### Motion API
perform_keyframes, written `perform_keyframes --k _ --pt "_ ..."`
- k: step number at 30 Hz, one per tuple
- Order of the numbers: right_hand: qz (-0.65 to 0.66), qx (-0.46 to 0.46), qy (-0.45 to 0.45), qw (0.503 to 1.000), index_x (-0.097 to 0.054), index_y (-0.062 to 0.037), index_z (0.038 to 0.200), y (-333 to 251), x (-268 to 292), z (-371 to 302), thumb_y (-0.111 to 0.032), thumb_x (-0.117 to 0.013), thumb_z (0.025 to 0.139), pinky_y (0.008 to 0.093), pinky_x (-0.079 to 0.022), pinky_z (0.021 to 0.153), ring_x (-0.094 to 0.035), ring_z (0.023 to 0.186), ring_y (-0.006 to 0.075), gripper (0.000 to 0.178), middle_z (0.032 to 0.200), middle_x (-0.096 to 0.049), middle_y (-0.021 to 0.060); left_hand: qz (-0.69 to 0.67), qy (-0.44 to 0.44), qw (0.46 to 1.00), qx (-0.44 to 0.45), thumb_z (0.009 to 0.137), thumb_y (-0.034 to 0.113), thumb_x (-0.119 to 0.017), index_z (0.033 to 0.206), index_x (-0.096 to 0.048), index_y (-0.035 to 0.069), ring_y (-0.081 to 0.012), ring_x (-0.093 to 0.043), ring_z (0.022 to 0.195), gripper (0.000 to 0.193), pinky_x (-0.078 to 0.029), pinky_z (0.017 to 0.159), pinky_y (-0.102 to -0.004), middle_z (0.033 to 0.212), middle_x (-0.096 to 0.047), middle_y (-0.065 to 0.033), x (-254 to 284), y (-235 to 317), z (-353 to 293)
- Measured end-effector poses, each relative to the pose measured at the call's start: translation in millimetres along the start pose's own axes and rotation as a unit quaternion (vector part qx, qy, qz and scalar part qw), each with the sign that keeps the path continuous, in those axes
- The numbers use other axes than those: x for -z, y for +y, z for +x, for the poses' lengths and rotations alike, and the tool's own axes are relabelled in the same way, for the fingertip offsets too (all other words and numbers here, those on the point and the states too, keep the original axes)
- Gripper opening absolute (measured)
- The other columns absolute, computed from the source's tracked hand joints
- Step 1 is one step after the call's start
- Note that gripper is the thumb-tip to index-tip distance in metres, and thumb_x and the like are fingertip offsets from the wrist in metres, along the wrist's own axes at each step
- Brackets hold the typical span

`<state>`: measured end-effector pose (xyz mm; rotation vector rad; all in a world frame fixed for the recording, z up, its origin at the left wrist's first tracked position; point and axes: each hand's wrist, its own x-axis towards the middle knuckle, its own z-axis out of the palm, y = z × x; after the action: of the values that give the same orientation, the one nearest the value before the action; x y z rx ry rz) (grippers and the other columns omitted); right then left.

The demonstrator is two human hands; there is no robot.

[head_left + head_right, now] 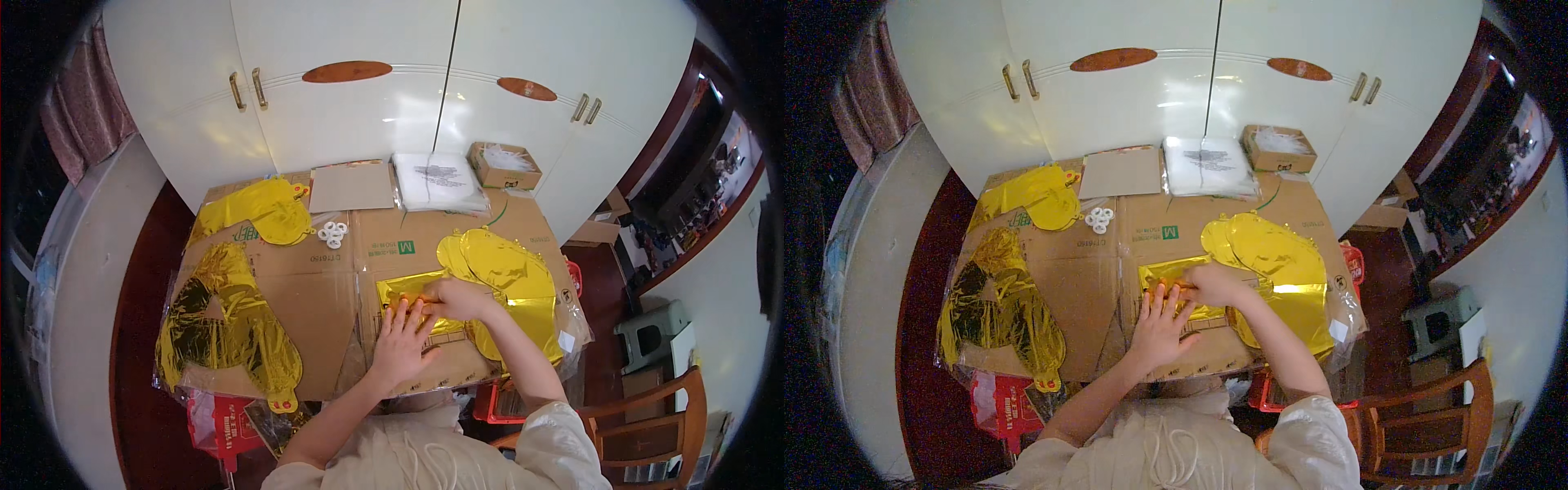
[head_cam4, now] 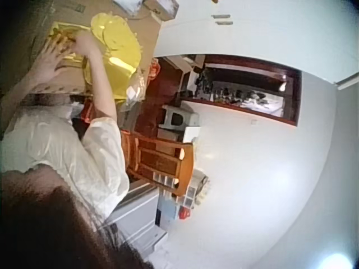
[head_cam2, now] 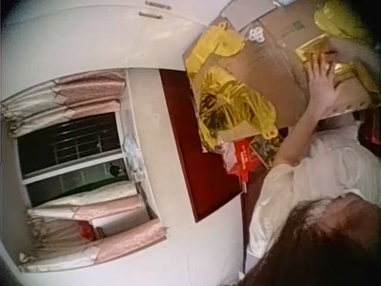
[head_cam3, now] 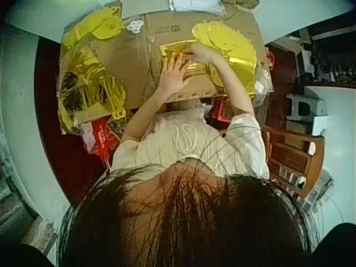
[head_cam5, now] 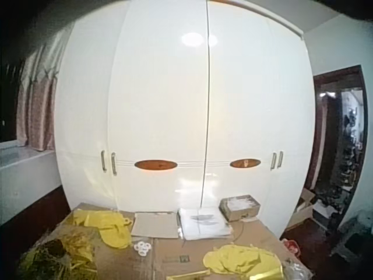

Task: Folding foil balloons and placing them into yellow envelopes.

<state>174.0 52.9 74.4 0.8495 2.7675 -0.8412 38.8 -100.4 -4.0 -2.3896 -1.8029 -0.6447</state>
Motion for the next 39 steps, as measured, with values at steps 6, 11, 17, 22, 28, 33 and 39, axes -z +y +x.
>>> perform_keyframes --k 6,11,17,22,28,33,39 --pt "0.102 0.004 0.076 0.992 -0.060 -0.0036 0.111 2 -7 -7 -0.023 -0.068 0.091 0.0382 -0.050 0.073 -0.064 0.082 0.0266 0.029 0.090 -0.066 0.0139 0.000 -0.013 1.000 0.002 0.088 0.060 -0.057 0.146 -0.045 0.017 -0.0473 -0.024 0.143 0.073 -0.018 0.114 -0.0632 0.153 -0.031 -0.0238 1 0 0" --pt "0.280 -0.007 0.087 0.956 -0.058 -0.0035 0.119 41 -27 14 -0.021 -0.072 0.087 0.0349 -0.049 0.083 -0.060 0.101 0.0222 0.039 0.110 -0.065 0.0142 -0.013 -0.025 1.000 0.003 0.089 0.059 -0.056 0.147 -0.043 0.016 -0.0452 -0.025 0.143 0.073 -0.018 0.115 -0.0608 0.154 -0.030 -0.0240 3 1 1" --pt "0.347 0.000 0.104 0.932 -0.060 -0.0029 0.117 38 -30 19 -0.017 -0.072 0.087 0.0301 -0.047 0.081 -0.055 0.093 0.0160 0.035 0.101 -0.062 0.0069 -0.011 -0.031 0.999 0.003 0.089 0.058 -0.056 0.147 -0.043 0.013 -0.0440 -0.028 0.142 0.074 -0.019 0.116 -0.0579 0.154 -0.030 -0.0237 5 0 3" --pt "0.357 -0.112 -0.053 0.926 -0.066 -0.0025 0.112 25 -5 12 -0.022 -0.067 0.089 0.0287 -0.048 0.076 -0.056 0.085 0.0123 0.030 0.091 -0.065 0.0052 -0.006 -0.027 1.000 0.005 0.089 0.056 -0.056 0.146 -0.044 0.013 -0.0441 -0.028 0.142 0.073 -0.019 0.116 -0.0575 0.154 -0.031 -0.0236 6 0 2" --pt "0.366 -0.045 -0.038 0.929 -0.066 -0.0026 0.112 33 -16 13 -0.021 -0.065 0.091 0.0270 -0.047 0.072 -0.055 0.085 0.0100 0.028 0.094 -0.065 0.0030 -0.003 -0.015 1.000 -0.001 0.089 0.055 -0.057 0.146 -0.044 0.015 -0.0449 -0.031 0.140 0.071 -0.020 0.116 -0.0577 0.152 -0.035 -0.0227 4 1 1" --pt "0.343 0.030 -0.027 0.938 -0.061 -0.0034 0.112 31 -14 8 -0.012 -0.063 0.090 0.0271 -0.045 0.072 -0.053 0.085 0.0102 0.023 0.092 -0.060 0.0017 0.003 -0.010 1.000 -0.009 0.088 0.054 -0.059 0.146 -0.045 0.015 -0.0446 -0.034 0.137 0.070 -0.022 0.115 -0.0577 0.150 -0.037 -0.0221 8 3 0" --pt "0.342 0.000 0.032 0.939 -0.055 -0.0054 0.114 36 -20 13 -0.006 -0.062 0.086 0.0286 -0.045 0.074 -0.052 0.084 0.0130 0.029 0.090 -0.058 0.0038 -0.013 -0.022 1.000 -0.005 0.088 0.052 -0.060 0.145 -0.045 0.012 -0.0432 -0.034 0.138 0.071 -0.024 0.115 -0.0566 0.150 -0.037 -0.0229 11 2 2"
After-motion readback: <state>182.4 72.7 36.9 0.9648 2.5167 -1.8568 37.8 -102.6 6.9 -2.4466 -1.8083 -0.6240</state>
